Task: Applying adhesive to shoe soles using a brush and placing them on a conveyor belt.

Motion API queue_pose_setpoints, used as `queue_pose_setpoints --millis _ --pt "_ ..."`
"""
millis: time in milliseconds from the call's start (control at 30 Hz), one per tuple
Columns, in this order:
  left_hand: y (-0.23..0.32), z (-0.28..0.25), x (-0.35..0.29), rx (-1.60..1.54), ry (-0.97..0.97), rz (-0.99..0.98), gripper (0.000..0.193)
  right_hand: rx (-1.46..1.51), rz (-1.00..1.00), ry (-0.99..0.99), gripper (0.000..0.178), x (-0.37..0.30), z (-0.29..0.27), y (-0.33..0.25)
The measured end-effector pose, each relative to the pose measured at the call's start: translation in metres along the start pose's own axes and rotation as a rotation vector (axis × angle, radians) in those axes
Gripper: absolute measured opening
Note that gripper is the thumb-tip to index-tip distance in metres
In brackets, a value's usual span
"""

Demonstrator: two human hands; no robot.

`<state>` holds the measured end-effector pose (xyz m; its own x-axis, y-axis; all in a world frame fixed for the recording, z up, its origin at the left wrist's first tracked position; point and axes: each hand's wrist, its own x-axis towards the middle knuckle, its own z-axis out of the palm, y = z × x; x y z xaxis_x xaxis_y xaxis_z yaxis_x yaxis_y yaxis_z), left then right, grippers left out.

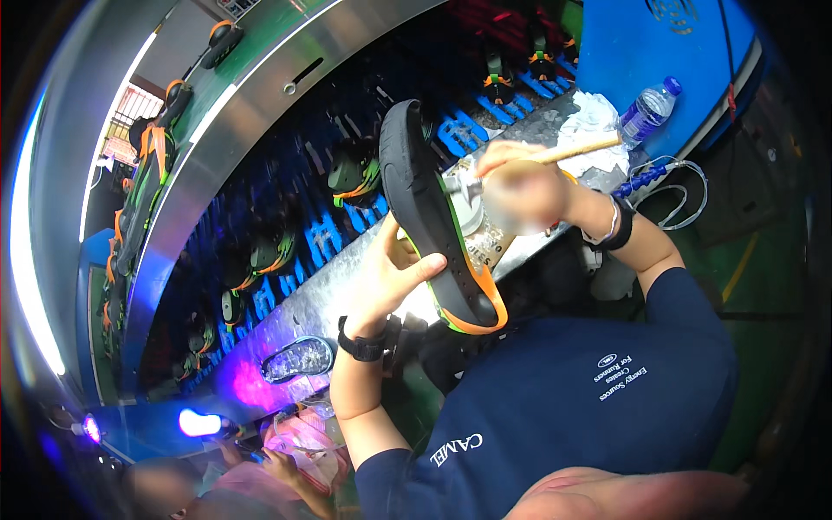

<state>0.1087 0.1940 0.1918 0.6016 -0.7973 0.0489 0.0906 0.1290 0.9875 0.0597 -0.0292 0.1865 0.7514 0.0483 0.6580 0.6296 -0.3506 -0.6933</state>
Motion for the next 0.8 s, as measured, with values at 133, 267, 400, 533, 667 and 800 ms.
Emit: queue_pose_setpoints --millis 133,267,400,533,667,800 --pt "0.006 0.007 0.014 -0.027 0.042 0.009 0.068 0.111 -0.191 0.042 0.009 -0.001 -0.018 -0.031" --pt "0.023 0.012 0.028 -0.045 0.037 -0.084 0.067 0.194 -0.404 -0.080 0.014 -0.002 -0.059 -0.096" --pt "0.070 0.037 0.067 -0.457 -0.020 -0.175 0.054 0.231 -0.628 -0.120 0.027 0.002 -0.097 -0.139" --pt "0.164 0.038 0.222 -0.319 -0.063 0.127 0.046 0.175 -0.834 0.066 0.036 0.009 -0.109 -0.156" --pt "0.207 -0.017 0.345 -0.160 0.294 -0.061 0.069 0.315 -0.962 0.366 0.034 0.016 -0.101 -0.155" --pt "0.225 -0.088 0.322 0.236 0.221 -0.070 0.053 0.117 -0.940 0.261 0.031 0.006 -0.121 -0.145"
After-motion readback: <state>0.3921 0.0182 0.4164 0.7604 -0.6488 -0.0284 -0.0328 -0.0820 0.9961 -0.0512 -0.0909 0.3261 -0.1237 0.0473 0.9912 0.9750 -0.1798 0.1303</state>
